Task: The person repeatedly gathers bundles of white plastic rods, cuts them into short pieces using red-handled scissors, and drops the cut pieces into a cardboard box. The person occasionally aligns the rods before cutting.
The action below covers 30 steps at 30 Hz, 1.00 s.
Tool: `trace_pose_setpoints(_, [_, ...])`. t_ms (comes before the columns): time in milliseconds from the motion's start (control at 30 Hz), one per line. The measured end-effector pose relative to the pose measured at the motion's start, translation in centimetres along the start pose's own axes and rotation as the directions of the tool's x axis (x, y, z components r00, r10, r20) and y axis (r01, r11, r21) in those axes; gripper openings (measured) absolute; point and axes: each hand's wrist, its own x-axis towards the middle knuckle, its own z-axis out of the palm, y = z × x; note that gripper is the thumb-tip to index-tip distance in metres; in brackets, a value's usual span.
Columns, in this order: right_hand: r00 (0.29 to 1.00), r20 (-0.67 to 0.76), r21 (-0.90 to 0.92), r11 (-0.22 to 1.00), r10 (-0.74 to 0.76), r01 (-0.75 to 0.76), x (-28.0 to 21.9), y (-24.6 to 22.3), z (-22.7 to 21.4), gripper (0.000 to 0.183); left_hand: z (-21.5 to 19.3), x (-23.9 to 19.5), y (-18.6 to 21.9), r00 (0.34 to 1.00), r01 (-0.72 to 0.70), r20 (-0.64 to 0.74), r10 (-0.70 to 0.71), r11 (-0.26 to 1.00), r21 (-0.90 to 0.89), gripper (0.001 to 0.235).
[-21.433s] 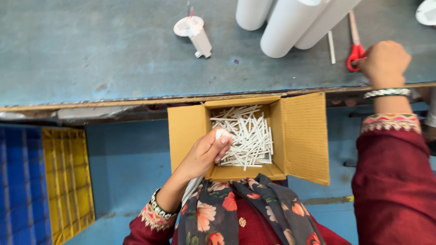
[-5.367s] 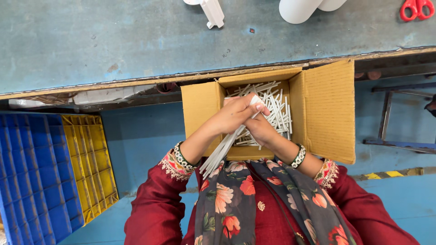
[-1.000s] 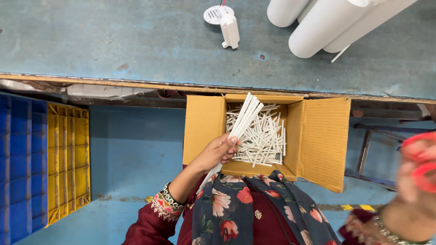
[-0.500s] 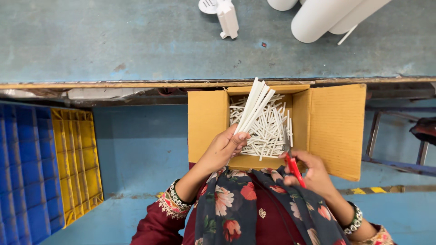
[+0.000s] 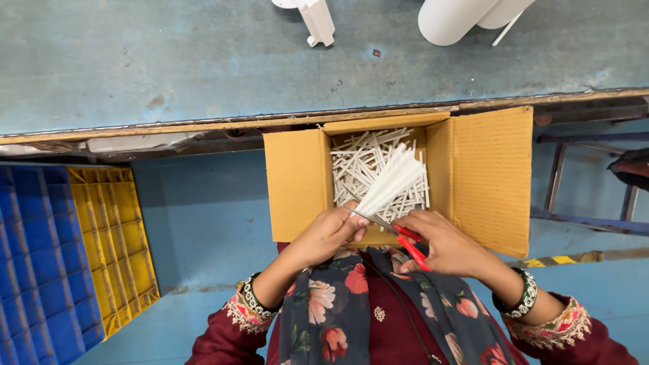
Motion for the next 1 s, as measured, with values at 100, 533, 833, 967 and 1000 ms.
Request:
trace_pose_setpoints(100, [1.0, -0.019, 0.065, 0.998, -0.006, 0.007, 0.0, 0.7, 0.1, 0.079, 0.5, 0.3, -0.3, 1.0, 0.018, 0.012, -0.018, 1.0, -0.007, 0.029])
trace_pose_setpoints(533, [0.976, -0.217, 0.083, 0.996, 0.035, -0.018, -0.8, 3.2, 2.8, 0.067, 0.7, 0.9, -2.4, 0.99, 0.143, 0.024, -0.141, 0.976, -0.163, 0.038])
trace_pose_setpoints(833, [0.982, -0.189, 0.12, 0.992, -0.023, 0.047, -0.3, 2.9, 2.4, 0.069, 0.7, 0.5, -2.4, 0.977, 0.19, 0.143, -0.159, 0.951, -0.242, 0.038])
trace_pose_setpoints(967, [0.968, -0.211, 0.114, 0.98, -0.139, 0.165, -0.2, 3.4, 2.5, 0.071, 1.5, 0.8, -1.9, 0.974, 0.207, 0.146, -0.172, 0.94, -0.27, 0.036])
trace_pose_setpoints(1000, [0.973, -0.204, 0.163, 0.976, -0.109, 0.144, -0.1, 3.6, 2.6, 0.07, 1.6, 1.0, -1.9, 0.975, 0.205, 0.141, -0.171, 0.938, -0.28, 0.035])
